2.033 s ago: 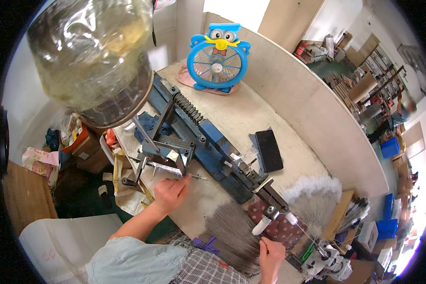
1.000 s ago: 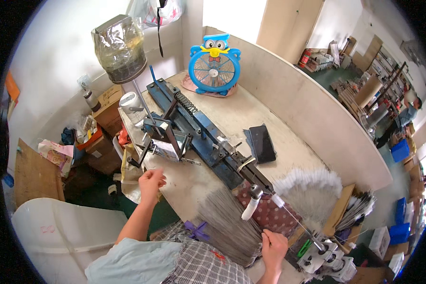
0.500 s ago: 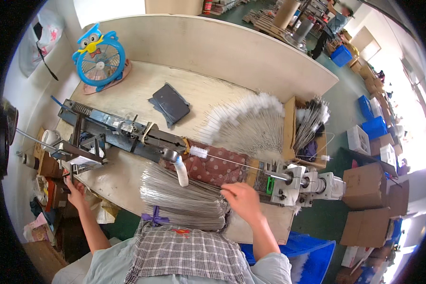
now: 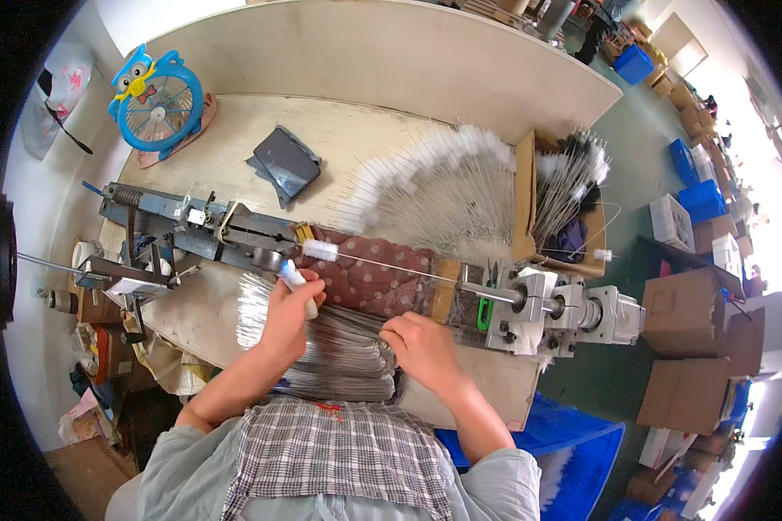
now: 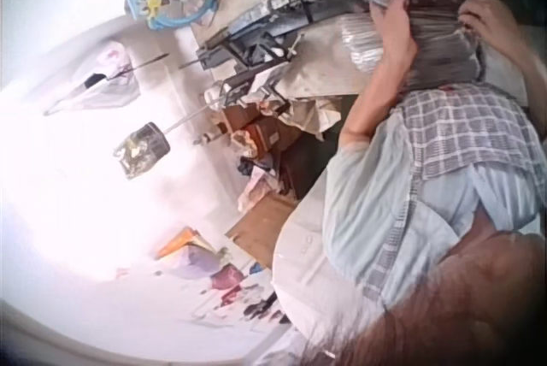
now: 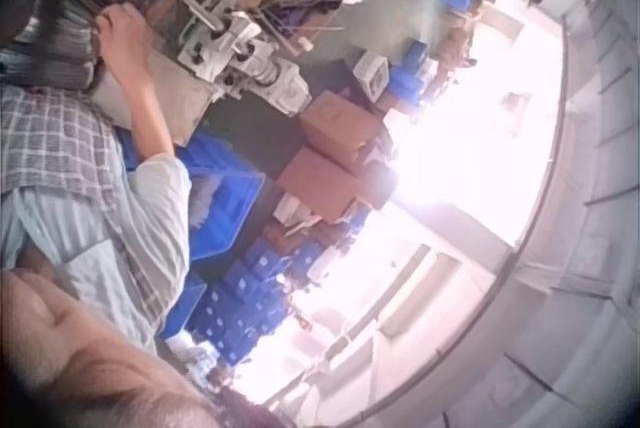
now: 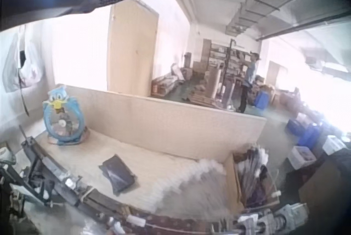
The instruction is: The person manufactures small wire brushes by placing bristles between wires, operating a twisting machine fixture to secure them, and removing the formed brushes.
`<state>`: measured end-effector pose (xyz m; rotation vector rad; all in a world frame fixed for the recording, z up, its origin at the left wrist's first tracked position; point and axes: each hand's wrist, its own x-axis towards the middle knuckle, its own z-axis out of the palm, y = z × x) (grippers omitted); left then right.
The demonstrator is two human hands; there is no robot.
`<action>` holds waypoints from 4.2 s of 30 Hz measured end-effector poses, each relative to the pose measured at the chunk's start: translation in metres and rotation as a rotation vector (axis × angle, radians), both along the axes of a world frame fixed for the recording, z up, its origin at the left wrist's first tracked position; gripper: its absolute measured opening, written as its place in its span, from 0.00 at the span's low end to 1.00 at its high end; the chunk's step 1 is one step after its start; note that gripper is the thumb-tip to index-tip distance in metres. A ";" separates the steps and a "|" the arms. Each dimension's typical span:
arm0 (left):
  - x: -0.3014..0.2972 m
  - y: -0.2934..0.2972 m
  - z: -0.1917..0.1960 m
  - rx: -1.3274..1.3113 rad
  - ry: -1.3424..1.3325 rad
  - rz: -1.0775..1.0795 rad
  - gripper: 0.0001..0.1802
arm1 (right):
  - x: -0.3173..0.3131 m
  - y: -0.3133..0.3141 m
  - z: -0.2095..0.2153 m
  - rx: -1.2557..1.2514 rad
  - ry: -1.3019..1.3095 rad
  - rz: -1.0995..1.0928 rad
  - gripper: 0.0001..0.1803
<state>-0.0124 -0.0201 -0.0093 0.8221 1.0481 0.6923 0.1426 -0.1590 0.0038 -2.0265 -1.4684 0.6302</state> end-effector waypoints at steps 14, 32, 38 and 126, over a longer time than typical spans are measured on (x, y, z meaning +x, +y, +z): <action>-0.067 0.014 0.046 -0.451 -0.601 -0.110 0.35 | 0.017 -0.030 -0.014 -0.421 0.272 -0.015 0.10; 0.122 0.002 -0.008 1.770 0.651 -0.779 0.05 | 0.027 -0.103 0.024 -0.460 -0.362 -0.151 0.10; 0.134 0.025 0.004 1.845 0.668 -0.960 0.03 | 0.072 -0.127 0.083 -0.073 -0.630 -0.195 0.07; -0.186 0.097 -0.047 -0.235 -0.242 0.463 0.09 | -0.029 0.115 -0.008 0.217 -0.045 0.244 0.10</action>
